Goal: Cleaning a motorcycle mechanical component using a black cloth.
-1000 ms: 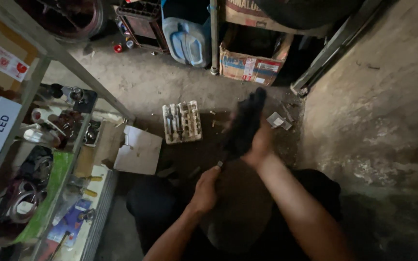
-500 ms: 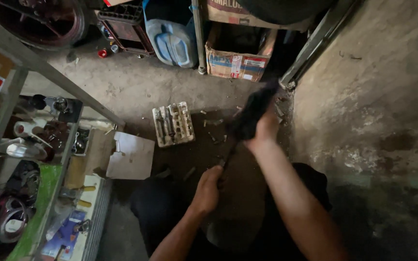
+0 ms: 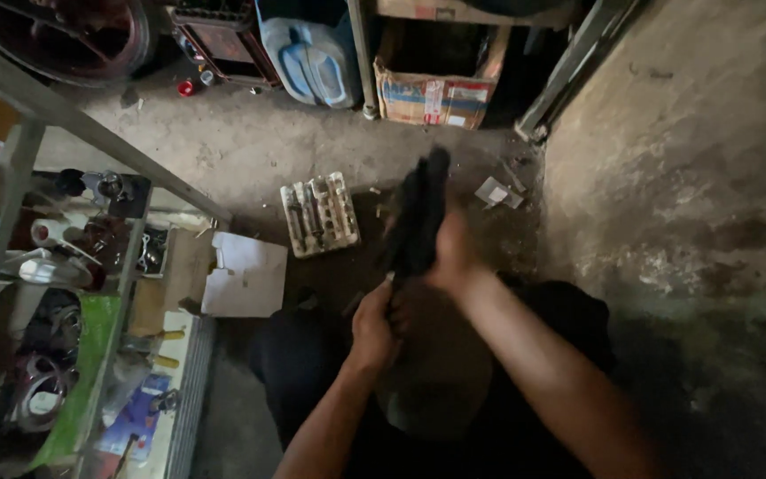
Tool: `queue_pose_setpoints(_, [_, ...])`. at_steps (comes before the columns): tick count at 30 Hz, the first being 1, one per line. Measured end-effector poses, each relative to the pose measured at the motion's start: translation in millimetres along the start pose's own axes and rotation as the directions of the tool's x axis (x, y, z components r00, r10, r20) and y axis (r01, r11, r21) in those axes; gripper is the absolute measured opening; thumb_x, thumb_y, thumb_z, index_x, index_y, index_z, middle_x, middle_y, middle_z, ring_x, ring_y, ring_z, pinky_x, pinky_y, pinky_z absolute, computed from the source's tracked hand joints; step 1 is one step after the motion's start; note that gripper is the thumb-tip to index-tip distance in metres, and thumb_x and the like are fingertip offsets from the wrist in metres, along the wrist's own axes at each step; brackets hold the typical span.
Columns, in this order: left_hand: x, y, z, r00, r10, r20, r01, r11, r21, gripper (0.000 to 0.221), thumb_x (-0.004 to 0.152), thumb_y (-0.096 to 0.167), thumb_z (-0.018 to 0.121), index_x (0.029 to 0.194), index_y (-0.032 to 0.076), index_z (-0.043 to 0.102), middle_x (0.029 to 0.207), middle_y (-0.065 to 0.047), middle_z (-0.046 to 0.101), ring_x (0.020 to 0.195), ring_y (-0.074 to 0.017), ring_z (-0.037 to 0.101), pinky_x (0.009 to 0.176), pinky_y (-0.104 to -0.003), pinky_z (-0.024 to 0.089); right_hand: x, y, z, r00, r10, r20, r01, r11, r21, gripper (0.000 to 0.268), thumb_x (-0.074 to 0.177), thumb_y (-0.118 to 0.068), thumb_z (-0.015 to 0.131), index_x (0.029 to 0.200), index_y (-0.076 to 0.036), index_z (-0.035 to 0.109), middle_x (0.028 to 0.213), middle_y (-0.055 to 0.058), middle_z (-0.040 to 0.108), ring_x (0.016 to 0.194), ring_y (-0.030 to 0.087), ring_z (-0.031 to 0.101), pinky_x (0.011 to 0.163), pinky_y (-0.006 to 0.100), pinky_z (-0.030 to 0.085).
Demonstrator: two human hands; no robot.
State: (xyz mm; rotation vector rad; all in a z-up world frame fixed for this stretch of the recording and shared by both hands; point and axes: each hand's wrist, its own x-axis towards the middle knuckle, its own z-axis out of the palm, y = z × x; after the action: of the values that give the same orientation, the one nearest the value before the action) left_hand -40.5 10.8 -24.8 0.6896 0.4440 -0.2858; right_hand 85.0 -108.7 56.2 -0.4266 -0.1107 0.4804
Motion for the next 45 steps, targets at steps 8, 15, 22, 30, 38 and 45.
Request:
queue_pose_setpoints(8, [4, -14, -21, 0.886, 0.455, 0.091, -0.351, 0.528, 0.773, 0.040, 0.110, 0.031, 0.050, 0.121, -0.003, 0.068, 0.113, -0.011, 0.073, 0.107, -0.0307, 0.066, 0.092, -0.041, 0.049, 10, -41, -9, 0.949, -0.142, -0.282, 0.158, 0.987, 0.036, 0.039, 0.103, -0.054, 0.054, 0.106, -0.016, 0.061, 0.089, 0.002, 0.062, 0.075, 0.021, 0.063, 0.074, 0.039, 0.054])
queue_pose_setpoints(15, [-30, 24, 31, 0.770, 0.454, 0.449, -0.568, 0.167, 0.806, 0.032, 0.110, 0.020, 0.050, 0.112, -0.007, 0.068, 0.095, -0.028, 0.070, 0.091, -0.0426, 0.068, 0.074, -0.047, 0.053, 13, -78, -46, 0.886, -0.200, -0.419, 0.255, 0.964, 0.079, 0.038, 0.104, -0.054, 0.049, 0.096, -0.017, 0.058, 0.078, 0.001, 0.057, 0.058, 0.015, 0.051, 0.060, 0.033, 0.044])
queue_pose_setpoints(22, [-48, 42, 57, 0.942, 0.260, 0.211, -0.270, 0.216, 0.938, 0.028, 0.104, 0.021, 0.053, 0.101, -0.004, 0.067, 0.064, -0.028, 0.057, 0.054, -0.0453, 0.054, 0.054, -0.055, 0.036, 7, -75, -8, 0.788, -0.540, -0.296, 0.286, 0.747, -0.601, 0.048, 0.110, -0.054, 0.037, 0.100, -0.011, 0.055, 0.076, 0.007, 0.054, 0.060, 0.022, 0.053, 0.060, 0.041, 0.049])
queue_pose_setpoints(30, [-48, 39, 11, 0.735, 0.438, 0.517, -0.459, -0.239, 0.856, 0.023, 0.101, 0.015, 0.055, 0.083, 0.001, 0.058, 0.067, -0.024, 0.056, 0.059, -0.0459, 0.054, 0.049, -0.053, 0.038, 5, -86, -24, 0.604, -0.778, 0.173, 0.436, 0.141, -0.889, 0.053, 0.117, -0.043, 0.040, 0.142, 0.003, 0.050, 0.132, 0.020, 0.063, 0.120, 0.037, 0.060, 0.108, 0.038, 0.049])
queue_pose_setpoints(38, [-46, 45, 17, 0.794, 0.549, 0.262, -0.349, 0.057, 0.936, 0.030, 0.106, 0.019, 0.048, 0.085, -0.001, 0.059, 0.070, -0.024, 0.059, 0.065, -0.0471, 0.057, 0.053, -0.054, 0.038, -34, 0, 45, 0.843, -0.290, 0.452, 0.335, -0.374, -0.865, 0.054, 0.079, -0.012, 0.061, 0.133, -0.011, 0.059, 0.148, 0.018, 0.056, 0.143, 0.039, 0.047, 0.123, 0.045, 0.031])
queue_pose_setpoints(45, [-16, 23, -38, 0.421, 0.688, 0.592, -0.307, -0.506, 0.806, 0.033, 0.111, 0.016, 0.039, 0.109, -0.009, 0.061, 0.092, -0.029, 0.064, 0.074, -0.0430, 0.057, 0.060, -0.050, 0.041, -17, 37, -20, 0.918, -0.387, 0.087, 0.330, 0.625, -0.707, 0.056, 0.097, -0.019, 0.048, 0.150, 0.000, 0.049, 0.155, 0.019, 0.049, 0.144, 0.036, 0.045, 0.122, 0.047, 0.031])
